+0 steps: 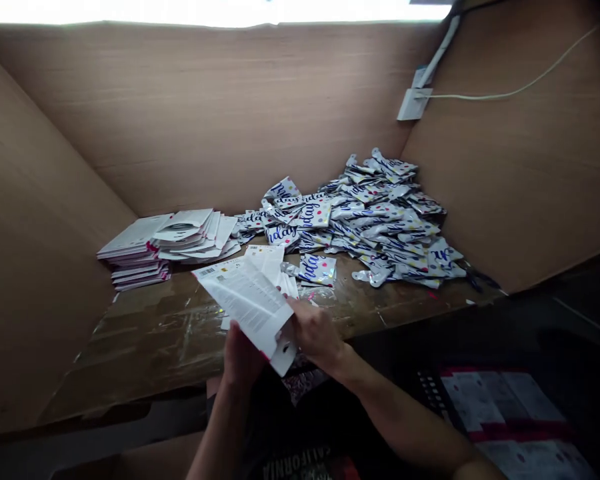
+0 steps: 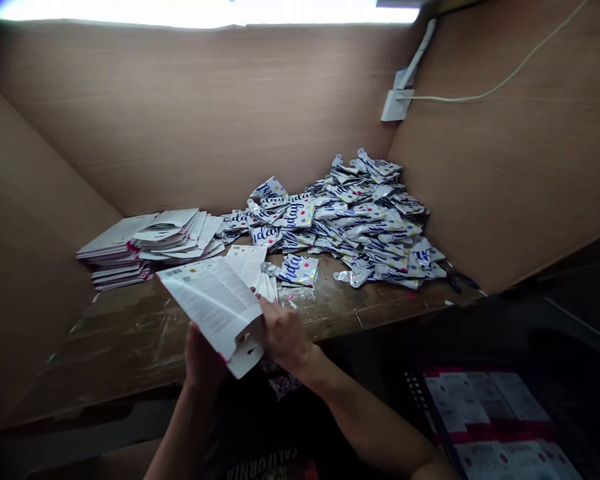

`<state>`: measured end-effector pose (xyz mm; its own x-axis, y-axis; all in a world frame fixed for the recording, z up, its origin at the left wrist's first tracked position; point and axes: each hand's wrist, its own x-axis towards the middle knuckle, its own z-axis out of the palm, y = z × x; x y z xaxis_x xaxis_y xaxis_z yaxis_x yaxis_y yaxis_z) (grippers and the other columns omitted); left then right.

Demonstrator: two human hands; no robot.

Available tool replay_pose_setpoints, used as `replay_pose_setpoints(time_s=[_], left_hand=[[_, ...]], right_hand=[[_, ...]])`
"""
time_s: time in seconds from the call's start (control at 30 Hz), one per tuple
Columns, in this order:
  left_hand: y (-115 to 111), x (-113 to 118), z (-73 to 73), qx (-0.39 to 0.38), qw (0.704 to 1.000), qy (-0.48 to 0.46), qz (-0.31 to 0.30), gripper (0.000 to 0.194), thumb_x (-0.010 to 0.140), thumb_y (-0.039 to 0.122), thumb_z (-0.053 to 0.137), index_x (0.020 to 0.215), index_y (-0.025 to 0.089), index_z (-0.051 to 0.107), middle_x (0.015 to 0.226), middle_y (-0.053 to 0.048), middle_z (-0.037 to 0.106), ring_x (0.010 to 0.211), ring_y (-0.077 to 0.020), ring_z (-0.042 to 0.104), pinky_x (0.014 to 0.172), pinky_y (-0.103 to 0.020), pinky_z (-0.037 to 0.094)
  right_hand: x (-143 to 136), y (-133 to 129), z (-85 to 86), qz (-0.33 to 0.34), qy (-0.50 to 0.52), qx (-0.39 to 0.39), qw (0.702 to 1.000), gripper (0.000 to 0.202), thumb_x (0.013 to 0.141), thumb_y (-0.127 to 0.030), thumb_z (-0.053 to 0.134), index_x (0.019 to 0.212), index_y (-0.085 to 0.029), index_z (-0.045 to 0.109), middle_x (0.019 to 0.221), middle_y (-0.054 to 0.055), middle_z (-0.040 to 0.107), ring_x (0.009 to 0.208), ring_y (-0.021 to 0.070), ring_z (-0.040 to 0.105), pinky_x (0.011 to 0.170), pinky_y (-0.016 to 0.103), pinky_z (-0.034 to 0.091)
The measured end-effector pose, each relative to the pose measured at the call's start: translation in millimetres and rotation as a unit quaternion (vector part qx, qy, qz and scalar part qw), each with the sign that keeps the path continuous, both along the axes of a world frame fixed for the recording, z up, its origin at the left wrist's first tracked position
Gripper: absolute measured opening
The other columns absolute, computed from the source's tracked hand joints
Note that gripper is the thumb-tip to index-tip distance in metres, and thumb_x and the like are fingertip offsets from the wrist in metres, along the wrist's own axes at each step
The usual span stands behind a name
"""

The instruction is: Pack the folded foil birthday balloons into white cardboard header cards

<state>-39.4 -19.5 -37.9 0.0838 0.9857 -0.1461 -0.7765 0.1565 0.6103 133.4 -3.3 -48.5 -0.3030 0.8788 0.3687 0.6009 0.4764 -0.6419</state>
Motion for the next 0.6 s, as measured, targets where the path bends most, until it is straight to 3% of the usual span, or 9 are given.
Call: replay_pose_setpoints(time_s=[0.1, 0.17, 0.2, 0.23, 0.3, 0.4, 0.47, 0.6], left_hand=[[6, 0, 14.4, 0.001, 0.999, 0.011, -0.047, 0.085, 0.077, 0.061, 0.073, 0.145, 0.011, 0.061, 0.141, -0.022, 0.068, 0.139, -0.0484, 0.056, 0.112, -0.060, 0.051], [9, -1, 23.9, 0.003, 0.999, 0.008, -0.032, 0.089, 0.079, 0.063, 0.068, 0.149, 0.008, 0.057, 0.143, -0.024, 0.067, 0.140, -0.0483, 0.056, 0.113, -0.061, 0.050], [10, -2, 27.7, 0.009, 1.000, 0.005, -0.010, 0.090, 0.080, 0.065, 0.066, 0.150, 0.009, 0.056, 0.142, -0.024, 0.067, 0.139, -0.0479, 0.057, 0.113, -0.062, 0.050], [12, -3, 30.6, 0.018, 1.000, 0.002, 0.012, 0.091, 0.081, 0.067, 0.064, 0.152, 0.011, 0.055, 0.141, -0.024, 0.068, 0.138, -0.0476, 0.058, 0.113, -0.063, 0.050], [14, -6, 33.6, 0.040, 0.998, -0.003, 0.038, 0.092, 0.082, 0.069, 0.064, 0.156, 0.015, 0.051, 0.140, -0.023, 0.069, 0.137, -0.0473, 0.059, 0.112, -0.067, 0.049], [18, -8, 33.1, 0.048, 0.998, -0.023, 0.027, 0.092, 0.084, 0.071, 0.063, 0.159, 0.018, 0.048, 0.139, -0.024, 0.069, 0.136, -0.0467, 0.061, 0.110, -0.070, 0.048], [20, -9, 31.2, 0.045, 0.998, -0.041, 0.026, 0.090, 0.086, 0.070, 0.062, 0.159, 0.019, 0.048, 0.138, -0.024, 0.069, 0.135, -0.0457, 0.062, 0.110, -0.071, 0.048], [27, -8, 27.7, 0.018, 0.996, -0.069, 0.048, 0.082, 0.088, 0.068, 0.063, 0.155, 0.023, 0.053, 0.133, -0.020, 0.073, 0.127, -0.0445, 0.067, 0.107, -0.073, 0.048]], right_hand=[[10, 7, 1.6, 0.092, 0.049, -0.035, 0.994, 0.034, 0.113, -0.030, 0.040, 0.123, -0.020, 0.070, 0.108, 0.009, 0.078, 0.096, 0.0207, 0.073, 0.087, 0.030, 0.054], [32, 35, 3.4, 0.086, 0.067, -0.060, 0.992, 0.031, 0.111, -0.038, 0.048, 0.118, -0.020, 0.072, 0.113, 0.010, 0.077, 0.103, 0.0210, 0.072, 0.090, 0.031, 0.053], [46, 54, 4.2, 0.042, 0.069, -0.074, 0.994, 0.031, 0.108, -0.042, 0.054, 0.116, -0.019, 0.072, 0.118, 0.011, 0.075, 0.108, 0.0223, 0.070, 0.093, 0.032, 0.052], [61, 73, 4.5, -0.052, 0.059, -0.082, 0.994, 0.031, 0.103, -0.044, 0.062, 0.112, -0.016, 0.072, 0.120, 0.014, 0.073, 0.111, 0.0247, 0.068, 0.095, 0.034, 0.051], [88, 110, 3.3, -0.199, 0.032, -0.112, 0.973, 0.036, 0.084, -0.042, 0.082, 0.102, -0.013, 0.070, 0.124, 0.019, 0.067, 0.122, 0.0305, 0.061, 0.101, 0.040, 0.047], [111, 141, -3.1, -0.238, 0.050, -0.137, 0.960, 0.039, 0.062, -0.033, 0.092, 0.081, -0.016, 0.063, 0.104, 0.013, 0.069, 0.112, 0.0323, 0.062, 0.097, 0.044, 0.047], [113, 143, -8.4, -0.214, 0.085, -0.140, 0.963, 0.038, 0.061, -0.036, 0.089, 0.075, -0.019, 0.057, 0.084, 0.004, 0.066, 0.092, 0.0268, 0.065, 0.087, 0.040, 0.051], [97, 106, -8.0, -0.176, 0.189, -0.113, 0.959, 0.025, 0.084, -0.044, 0.067, 0.088, -0.022, 0.055, 0.077, 0.000, 0.065, 0.073, 0.0214, 0.065, 0.071, 0.035, 0.056]])
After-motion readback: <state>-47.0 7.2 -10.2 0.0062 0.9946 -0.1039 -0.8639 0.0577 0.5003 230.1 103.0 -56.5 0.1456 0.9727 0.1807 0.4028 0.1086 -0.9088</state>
